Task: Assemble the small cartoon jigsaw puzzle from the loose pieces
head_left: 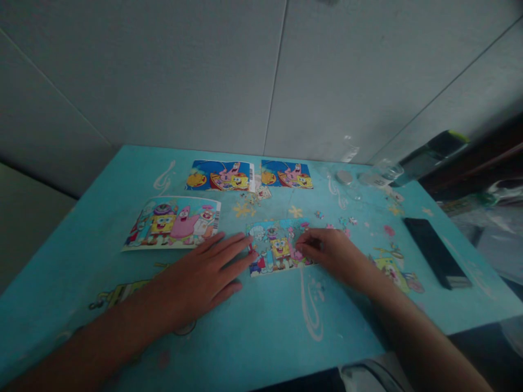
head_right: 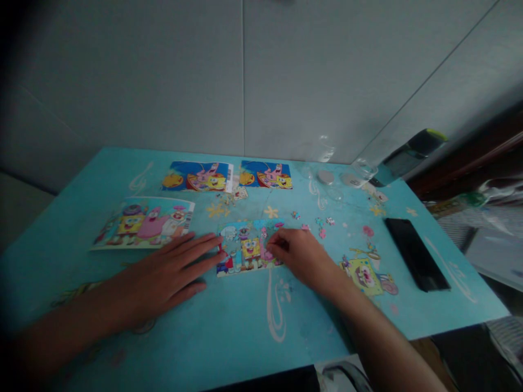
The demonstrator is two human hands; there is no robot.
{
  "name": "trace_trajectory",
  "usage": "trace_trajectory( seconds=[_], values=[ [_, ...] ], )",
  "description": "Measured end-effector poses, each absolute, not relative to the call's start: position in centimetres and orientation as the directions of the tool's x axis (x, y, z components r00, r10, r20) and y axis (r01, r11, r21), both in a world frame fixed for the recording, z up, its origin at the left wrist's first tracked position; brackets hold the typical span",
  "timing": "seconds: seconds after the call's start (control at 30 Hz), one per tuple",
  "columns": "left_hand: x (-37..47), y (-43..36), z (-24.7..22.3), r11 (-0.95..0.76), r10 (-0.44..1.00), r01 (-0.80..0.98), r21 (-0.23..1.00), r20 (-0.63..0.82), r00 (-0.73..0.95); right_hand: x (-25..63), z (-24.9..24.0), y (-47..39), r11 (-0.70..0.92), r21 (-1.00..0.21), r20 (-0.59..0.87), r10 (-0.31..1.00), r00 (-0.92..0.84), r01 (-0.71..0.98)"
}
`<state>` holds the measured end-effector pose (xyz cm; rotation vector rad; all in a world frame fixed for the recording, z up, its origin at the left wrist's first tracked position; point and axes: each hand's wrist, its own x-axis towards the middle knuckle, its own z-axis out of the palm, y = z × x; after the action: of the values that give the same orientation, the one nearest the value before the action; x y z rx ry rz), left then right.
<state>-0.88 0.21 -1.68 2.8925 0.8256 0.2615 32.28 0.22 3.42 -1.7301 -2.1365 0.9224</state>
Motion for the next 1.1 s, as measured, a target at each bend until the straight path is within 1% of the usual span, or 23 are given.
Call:
trace_trajectory(
  seconds=[0.13,0.27,0.4,0.6,0.7,0.83,0.9,1.1],
  values=[
    [-0.9,0.2,-1.6,-0.845,0.531,0.509,0.165,0.144,0.835,32.0,2.9,-0.2,0.125,-0.566,-0.157,0.954,-0.256,0.815],
    [-0.9,0.1,-1.6,-0.845,0.531,0.512,0.154,0.129,0.837,31.9,2.1,-0.6,0.188,-0.553,-0.05,0.965,-0.257,0.812],
    [-0.9,0.1,-1.7,-0.838,0.542,0.526,0.146,0.112,0.833,31.7,1.7,-0.9,0.289,-0.532,0.036,0.947,-0.32,0.796],
    [-0.8,0.2,-1.5,-0.851,0.524,0.512,0.116,0.126,0.842,32.7,1.8,-1.7,0.414,-0.493,0.151,0.907,-0.394,0.765],
    [-0.8,0.2,-1.5,-0.853,0.521,0.51,0.112,0.135,0.843,34.1,1.9,-1.9,0.415,-0.482,0.213,0.91,-0.356,0.772],
    [-0.9,0.2,-1.6,-0.857,0.514,0.5,0.121,0.187,0.837,35.9,1.6,-1.3,0.358,-0.46,0.284,0.926,-0.247,0.813],
    [-1.0,0.2,-1.6,-0.861,0.508,0.493,0.126,0.2,0.837,36.1,1.5,-1.0,0.344,-0.458,0.302,0.927,-0.22,0.819],
    [-1.1,0.3,-1.7,-0.862,0.506,0.496,0.104,0.167,0.846,35.2,1.7,-1.3,0.333,-0.49,0.241,0.94,-0.242,0.806]
  ],
)
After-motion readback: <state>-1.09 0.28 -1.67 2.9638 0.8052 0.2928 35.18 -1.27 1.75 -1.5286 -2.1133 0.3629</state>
